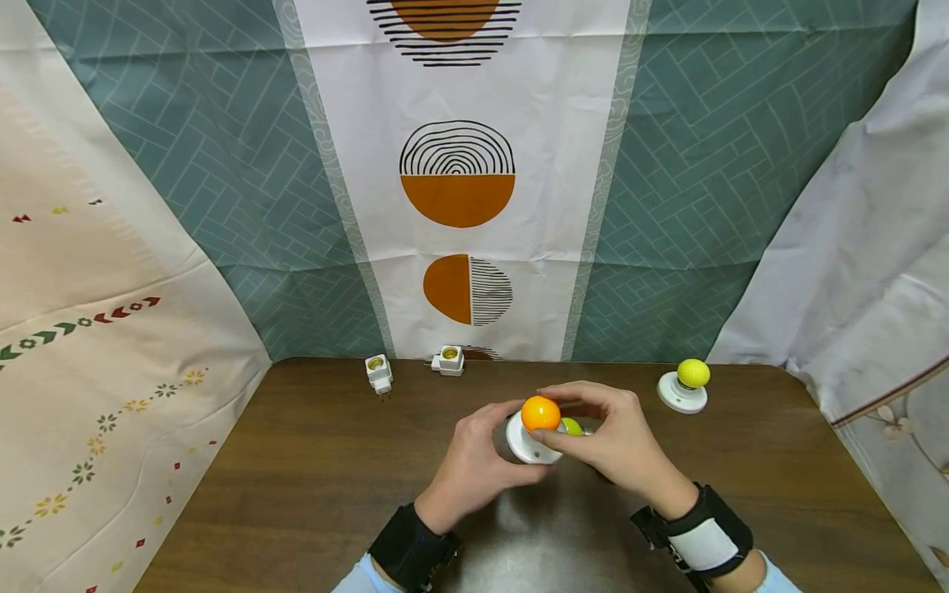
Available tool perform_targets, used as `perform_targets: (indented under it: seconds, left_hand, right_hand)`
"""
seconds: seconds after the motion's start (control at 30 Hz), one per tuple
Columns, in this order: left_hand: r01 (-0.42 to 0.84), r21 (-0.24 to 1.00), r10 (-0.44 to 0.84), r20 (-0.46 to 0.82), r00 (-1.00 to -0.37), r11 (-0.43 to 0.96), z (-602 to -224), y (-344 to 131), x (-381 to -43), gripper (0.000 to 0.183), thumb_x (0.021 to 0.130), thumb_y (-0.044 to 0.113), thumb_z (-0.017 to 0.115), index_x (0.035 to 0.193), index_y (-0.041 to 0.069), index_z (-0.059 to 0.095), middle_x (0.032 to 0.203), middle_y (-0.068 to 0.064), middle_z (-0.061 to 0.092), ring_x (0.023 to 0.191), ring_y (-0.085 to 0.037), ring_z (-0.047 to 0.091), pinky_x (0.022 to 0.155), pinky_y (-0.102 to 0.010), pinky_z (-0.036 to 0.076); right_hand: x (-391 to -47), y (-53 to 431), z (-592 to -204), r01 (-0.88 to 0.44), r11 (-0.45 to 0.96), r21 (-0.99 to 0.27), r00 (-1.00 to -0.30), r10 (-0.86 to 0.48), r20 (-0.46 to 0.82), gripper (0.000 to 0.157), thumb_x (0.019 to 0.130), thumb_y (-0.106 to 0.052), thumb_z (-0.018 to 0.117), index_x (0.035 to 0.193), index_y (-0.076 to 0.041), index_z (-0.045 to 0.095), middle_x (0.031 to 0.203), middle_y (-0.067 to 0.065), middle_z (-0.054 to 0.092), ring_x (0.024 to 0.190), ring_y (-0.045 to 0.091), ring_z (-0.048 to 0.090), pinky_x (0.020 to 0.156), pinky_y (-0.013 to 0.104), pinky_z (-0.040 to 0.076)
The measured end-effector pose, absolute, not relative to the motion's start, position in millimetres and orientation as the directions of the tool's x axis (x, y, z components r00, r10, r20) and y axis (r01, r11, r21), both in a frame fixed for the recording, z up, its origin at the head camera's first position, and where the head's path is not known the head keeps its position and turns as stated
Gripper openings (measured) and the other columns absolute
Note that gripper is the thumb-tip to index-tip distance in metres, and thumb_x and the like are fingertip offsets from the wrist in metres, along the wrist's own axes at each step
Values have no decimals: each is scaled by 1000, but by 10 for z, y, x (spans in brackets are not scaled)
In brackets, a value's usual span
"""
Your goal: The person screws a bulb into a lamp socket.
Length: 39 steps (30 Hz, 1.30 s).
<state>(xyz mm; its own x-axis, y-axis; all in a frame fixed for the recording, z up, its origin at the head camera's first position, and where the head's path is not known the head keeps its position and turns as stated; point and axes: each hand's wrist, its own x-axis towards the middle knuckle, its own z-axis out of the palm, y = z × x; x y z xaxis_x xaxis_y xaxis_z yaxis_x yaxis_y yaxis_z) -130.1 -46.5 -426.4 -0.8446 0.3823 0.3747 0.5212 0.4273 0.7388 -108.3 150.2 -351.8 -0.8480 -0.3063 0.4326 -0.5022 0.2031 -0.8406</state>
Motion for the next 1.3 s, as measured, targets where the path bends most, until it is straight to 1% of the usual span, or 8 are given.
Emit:
perform_targets:
  seconds: [0.13,0.23,0.37,0.53,0.7,0.83,1.1,1.3]
  left_hand:
    - [529,735,385,382,-840,425,-4278,-461,-1304,69,66,52,77,126,26,54,115,15,54,102,-4,51,85,-35,44]
    - [531,732,383,385,-839,427,-4282,-459,-1305,70,66,52,77,126,25,54,115,14,54,102,-4,51,86,-35,44]
    - [531,732,388,382,-839,428,-4278,-447,-1306,70,66,53,77,126,25,54,115,15,54,102,-4,51,86,-35,43]
    - [528,738,389,379,-840,421,-4274,-440,-1302,69,67,52,77,126,24,54,115,14,54,102,-4,51,86,-36,44]
    - [522,743,391,372,-842,419,-4269,-445,-1288,70,67,51,77,126,23,54,116,13,54,103,-4,50,86,-36,45]
    - [517,744,394,363,-844,422,-4259,-448,-1277,70,66,50,78,126,22,54,117,13,54,103,-4,50,86,-34,44]
    - [506,744,389,352,-852,436,-4238,-444,-1270,70,66,51,78,126,23,54,117,14,54,103,-6,51,86,-35,44]
    - [510,742,387,357,-850,435,-4237,-438,-1269,70,66,54,77,126,24,54,116,14,54,102,-5,51,86,-38,44]
  right_hand:
    - [-1081,1503,-3519,-509,218,-833,-845,-309,436,42,71,-13,80,109,-6,64,106,3,64,95,18,59,78,41,49]
    - [-1078,1509,-3506,-524,231,-820,-837,-319,444,46,70,-14,80,113,-8,63,110,1,62,99,18,58,79,42,48]
    - [-1079,1523,-3488,-534,235,-812,-826,-351,441,50,73,-14,78,119,-11,60,117,-1,59,103,18,57,82,43,47]
    - [-1069,1542,-3478,-523,235,-819,-821,-397,410,48,76,-14,75,122,-13,60,119,-2,59,106,17,55,85,38,45]
    - [-1064,1557,-3501,-512,227,-829,-820,-418,392,45,78,-11,73,121,-11,60,118,-1,59,106,17,55,86,38,45]
    - [-1069,1557,-3520,-519,214,-827,-814,-420,402,43,79,-10,72,120,-11,60,117,0,60,105,17,56,85,39,46]
    - [-1060,1547,-3514,-516,182,-837,-821,-381,424,43,75,-11,75,117,-10,63,112,6,62,100,18,58,82,38,47]
    - [-1047,1534,-3508,-522,179,-834,-828,-340,446,43,73,-10,78,113,-7,64,108,6,63,96,19,59,79,37,48]
